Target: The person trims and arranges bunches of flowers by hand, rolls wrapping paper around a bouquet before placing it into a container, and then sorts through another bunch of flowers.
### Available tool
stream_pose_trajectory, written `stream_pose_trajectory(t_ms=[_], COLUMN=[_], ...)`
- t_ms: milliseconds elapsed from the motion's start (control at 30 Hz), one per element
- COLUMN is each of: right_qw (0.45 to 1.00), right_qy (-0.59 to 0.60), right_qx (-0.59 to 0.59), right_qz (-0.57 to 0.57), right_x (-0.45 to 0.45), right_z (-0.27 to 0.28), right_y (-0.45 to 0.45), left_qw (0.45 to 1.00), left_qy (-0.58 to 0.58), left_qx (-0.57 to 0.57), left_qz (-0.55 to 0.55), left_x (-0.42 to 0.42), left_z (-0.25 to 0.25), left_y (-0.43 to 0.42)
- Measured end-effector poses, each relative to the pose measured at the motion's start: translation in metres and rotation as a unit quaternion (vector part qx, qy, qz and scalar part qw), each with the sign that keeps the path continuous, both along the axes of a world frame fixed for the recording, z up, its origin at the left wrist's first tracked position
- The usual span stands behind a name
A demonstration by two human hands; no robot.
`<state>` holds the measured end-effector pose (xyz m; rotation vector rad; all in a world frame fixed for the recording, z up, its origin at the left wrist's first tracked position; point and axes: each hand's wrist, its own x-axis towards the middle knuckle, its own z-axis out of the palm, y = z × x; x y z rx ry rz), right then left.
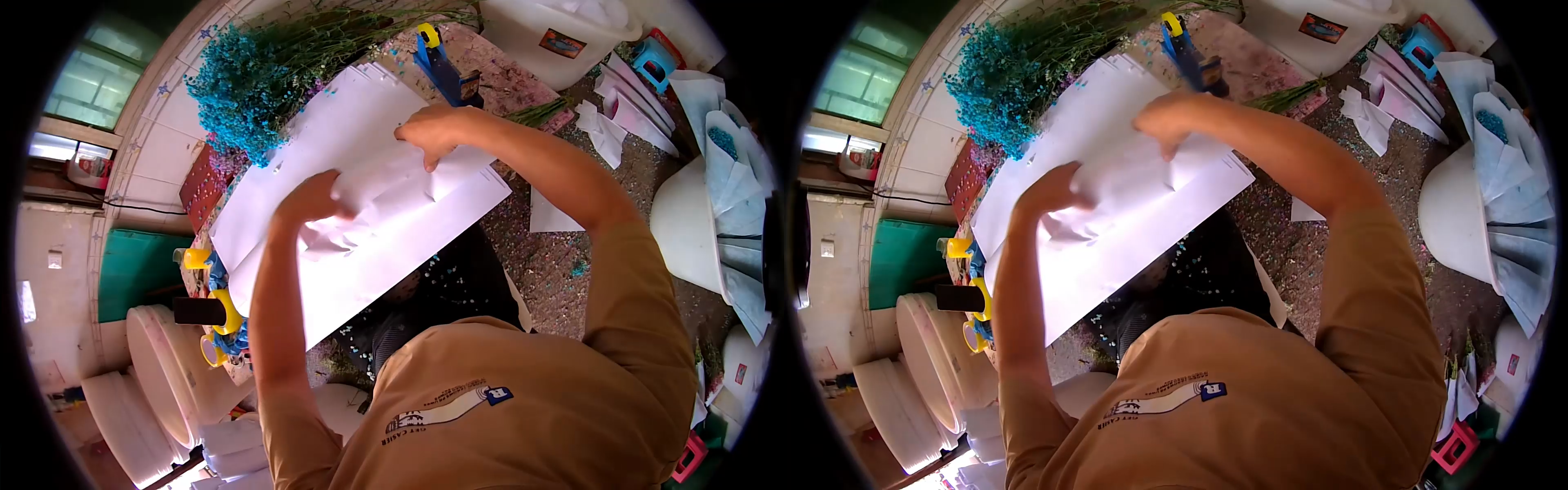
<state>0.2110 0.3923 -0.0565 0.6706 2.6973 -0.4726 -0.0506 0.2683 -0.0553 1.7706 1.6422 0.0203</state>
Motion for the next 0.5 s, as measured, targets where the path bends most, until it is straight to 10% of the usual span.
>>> stream_pose_trajectory(t_ms=[300, 500], right_qw=[0.996, 0.914], right_qy=[-0.005, 0.250], right_qx=[0.089, 0.310], right_qz=[-0.031, -0.075], right_x=[0.067, 0.108], right_z=[-0.030, -0.101], right_y=[-0.014, -0.089], left_qw=[0.937, 0.855], left_qy=[0.218, 0.274], left_qx=[0.268, 0.441], left_qz=[0.044, -0.018], left_x=[0.097, 0.154], left_z=[-0.022, -0.064], left_y=[-0.037, -0.076])
